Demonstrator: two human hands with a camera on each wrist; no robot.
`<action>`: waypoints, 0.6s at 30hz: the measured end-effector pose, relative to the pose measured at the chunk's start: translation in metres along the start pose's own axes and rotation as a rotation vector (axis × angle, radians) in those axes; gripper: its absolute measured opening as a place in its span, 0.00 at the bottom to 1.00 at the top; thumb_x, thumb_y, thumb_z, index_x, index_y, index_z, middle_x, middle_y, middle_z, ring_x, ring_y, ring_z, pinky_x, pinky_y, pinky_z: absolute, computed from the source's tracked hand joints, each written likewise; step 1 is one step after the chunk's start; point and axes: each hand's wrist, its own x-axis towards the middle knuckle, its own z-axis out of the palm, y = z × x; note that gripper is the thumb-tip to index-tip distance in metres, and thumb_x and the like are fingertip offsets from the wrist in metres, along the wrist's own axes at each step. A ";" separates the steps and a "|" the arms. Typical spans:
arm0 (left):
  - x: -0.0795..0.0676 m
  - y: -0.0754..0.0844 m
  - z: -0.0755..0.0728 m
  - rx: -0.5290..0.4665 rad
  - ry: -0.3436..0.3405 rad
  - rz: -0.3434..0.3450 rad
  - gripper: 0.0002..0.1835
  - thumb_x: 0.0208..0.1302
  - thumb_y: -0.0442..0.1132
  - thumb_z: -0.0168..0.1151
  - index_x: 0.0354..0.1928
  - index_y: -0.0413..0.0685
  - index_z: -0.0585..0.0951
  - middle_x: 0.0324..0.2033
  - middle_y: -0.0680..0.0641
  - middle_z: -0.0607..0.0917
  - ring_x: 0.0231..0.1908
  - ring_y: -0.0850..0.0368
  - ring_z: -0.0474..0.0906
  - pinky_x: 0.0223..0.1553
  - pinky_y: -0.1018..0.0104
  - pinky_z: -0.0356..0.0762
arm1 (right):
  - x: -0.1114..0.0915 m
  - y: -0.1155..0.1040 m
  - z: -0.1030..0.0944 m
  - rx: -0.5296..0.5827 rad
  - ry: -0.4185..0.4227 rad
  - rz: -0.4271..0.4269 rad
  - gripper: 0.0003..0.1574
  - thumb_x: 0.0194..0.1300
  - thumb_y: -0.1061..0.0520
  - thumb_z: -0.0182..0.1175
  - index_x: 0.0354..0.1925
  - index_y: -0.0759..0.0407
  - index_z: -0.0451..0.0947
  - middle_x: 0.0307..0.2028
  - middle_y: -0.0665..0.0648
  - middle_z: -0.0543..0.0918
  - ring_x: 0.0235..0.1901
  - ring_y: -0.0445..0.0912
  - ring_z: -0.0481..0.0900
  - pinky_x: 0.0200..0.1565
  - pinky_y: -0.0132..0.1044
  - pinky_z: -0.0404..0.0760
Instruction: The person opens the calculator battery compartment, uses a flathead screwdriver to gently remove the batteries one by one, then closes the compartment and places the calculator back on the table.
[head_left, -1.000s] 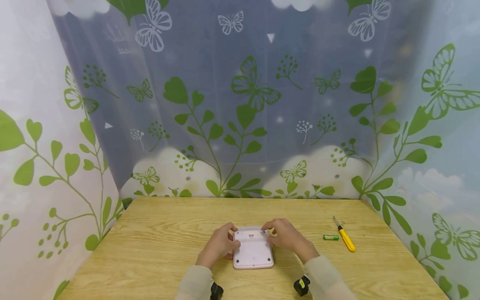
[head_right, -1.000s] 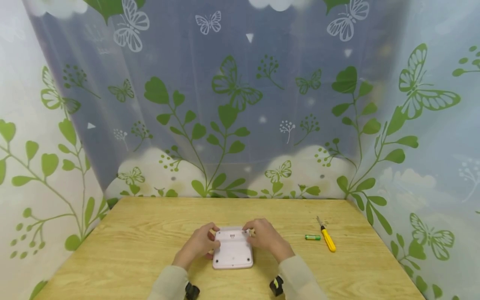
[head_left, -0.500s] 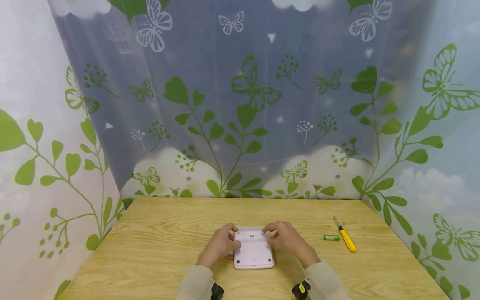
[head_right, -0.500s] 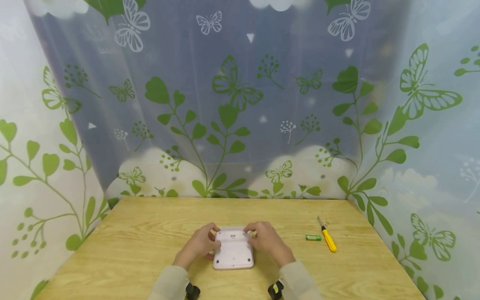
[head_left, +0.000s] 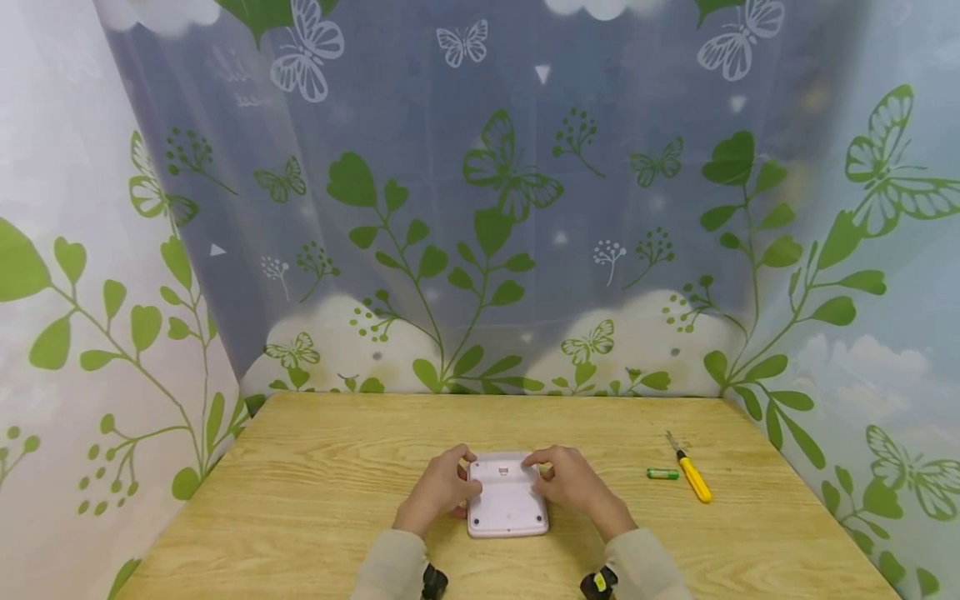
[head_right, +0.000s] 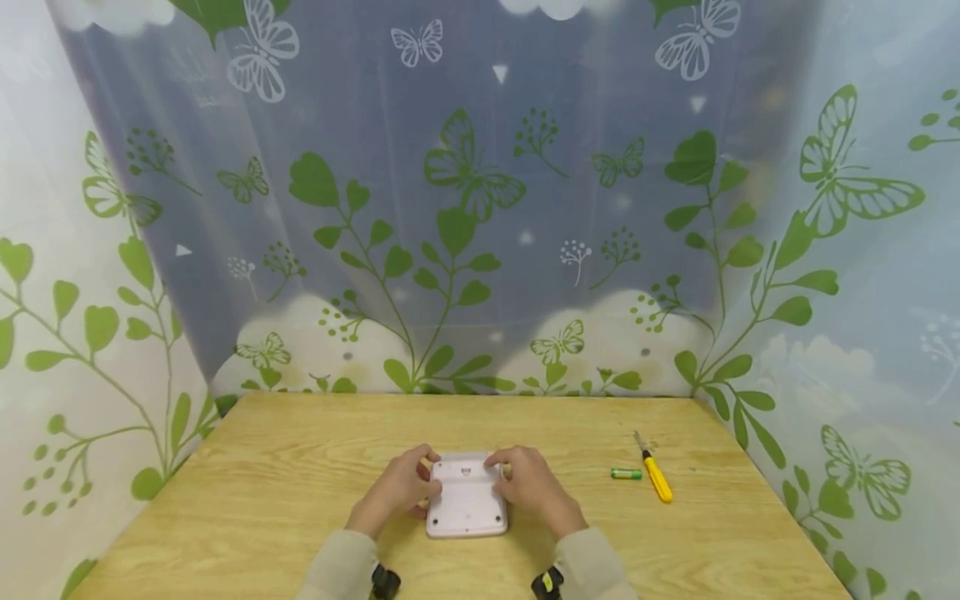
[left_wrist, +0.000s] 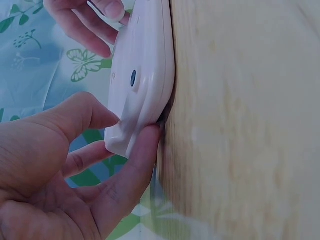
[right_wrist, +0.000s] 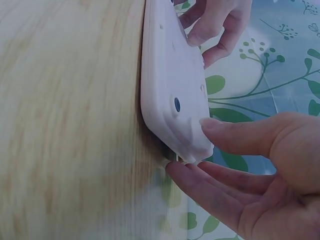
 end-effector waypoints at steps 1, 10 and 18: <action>0.000 0.000 0.000 0.002 -0.001 0.000 0.21 0.62 0.29 0.68 0.57 0.41 0.76 0.36 0.42 0.77 0.29 0.53 0.78 0.24 0.63 0.87 | 0.000 0.000 0.000 -0.003 0.003 -0.004 0.19 0.56 0.70 0.72 0.48 0.60 0.87 0.54 0.67 0.86 0.34 0.44 0.81 0.32 0.31 0.81; -0.001 0.001 0.000 0.001 0.002 -0.001 0.22 0.62 0.28 0.68 0.58 0.40 0.75 0.36 0.42 0.77 0.30 0.52 0.78 0.24 0.62 0.87 | -0.001 0.001 0.002 0.010 -0.002 -0.012 0.21 0.56 0.71 0.71 0.50 0.60 0.87 0.52 0.67 0.85 0.32 0.43 0.79 0.30 0.29 0.77; -0.001 0.001 0.002 -0.007 -0.007 0.001 0.22 0.63 0.28 0.67 0.59 0.40 0.75 0.37 0.41 0.77 0.30 0.52 0.78 0.25 0.62 0.88 | -0.003 0.001 0.005 0.037 -0.002 0.012 0.23 0.56 0.73 0.70 0.51 0.60 0.86 0.45 0.64 0.83 0.20 0.40 0.67 0.22 0.26 0.64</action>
